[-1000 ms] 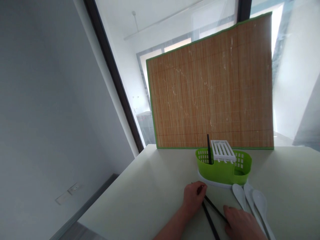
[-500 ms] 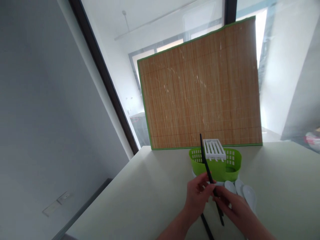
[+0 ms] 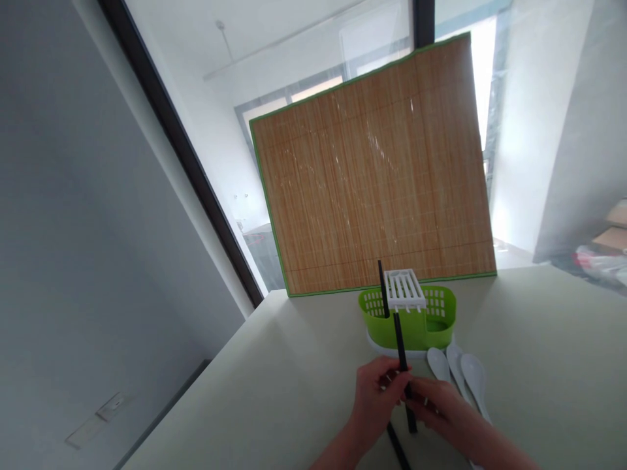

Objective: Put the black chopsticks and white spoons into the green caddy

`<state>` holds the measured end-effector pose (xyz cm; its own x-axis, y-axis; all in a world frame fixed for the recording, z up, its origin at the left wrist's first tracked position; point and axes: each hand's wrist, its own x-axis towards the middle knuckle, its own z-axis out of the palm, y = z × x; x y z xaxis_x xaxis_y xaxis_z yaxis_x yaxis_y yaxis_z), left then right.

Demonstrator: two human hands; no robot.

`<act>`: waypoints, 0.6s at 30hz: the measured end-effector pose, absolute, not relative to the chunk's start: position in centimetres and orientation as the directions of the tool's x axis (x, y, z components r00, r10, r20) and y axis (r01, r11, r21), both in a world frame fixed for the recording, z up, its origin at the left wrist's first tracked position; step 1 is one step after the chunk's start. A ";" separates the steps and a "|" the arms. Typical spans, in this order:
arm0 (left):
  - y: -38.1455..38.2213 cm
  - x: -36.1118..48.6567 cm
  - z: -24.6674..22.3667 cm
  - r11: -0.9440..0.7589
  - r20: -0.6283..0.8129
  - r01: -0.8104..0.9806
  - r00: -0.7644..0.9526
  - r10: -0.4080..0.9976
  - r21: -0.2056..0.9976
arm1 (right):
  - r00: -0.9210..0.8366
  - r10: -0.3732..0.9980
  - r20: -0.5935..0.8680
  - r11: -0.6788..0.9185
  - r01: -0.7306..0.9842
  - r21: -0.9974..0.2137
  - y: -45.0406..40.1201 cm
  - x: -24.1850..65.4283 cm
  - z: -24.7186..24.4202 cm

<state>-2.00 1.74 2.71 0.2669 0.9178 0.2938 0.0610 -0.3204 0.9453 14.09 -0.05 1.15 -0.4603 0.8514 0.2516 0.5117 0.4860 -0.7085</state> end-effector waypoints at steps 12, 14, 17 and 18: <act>1.1 -3.3 10.7 -0.453 0.412 0.128 0.252 0.876 0.882 | -0.515 0.821 0.247 0.537 0.548 -0.642 -0.6 14.0 0.8; 0.9 -3.5 11.3 -0.465 0.418 0.155 0.261 0.870 0.872 | -0.518 0.819 0.245 0.538 0.547 -0.641 -0.6 14.0 0.8; 0.8 -3.7 11.6 -0.449 0.396 0.158 0.281 0.874 0.879 | -0.515 0.822 0.244 0.539 0.564 -0.625 -0.6 13.9 0.8; 0.9 -3.7 11.8 -0.442 0.387 0.153 0.294 0.874 0.884 | -0.509 0.825 0.245 0.536 0.569 -0.623 -0.6 13.9 0.8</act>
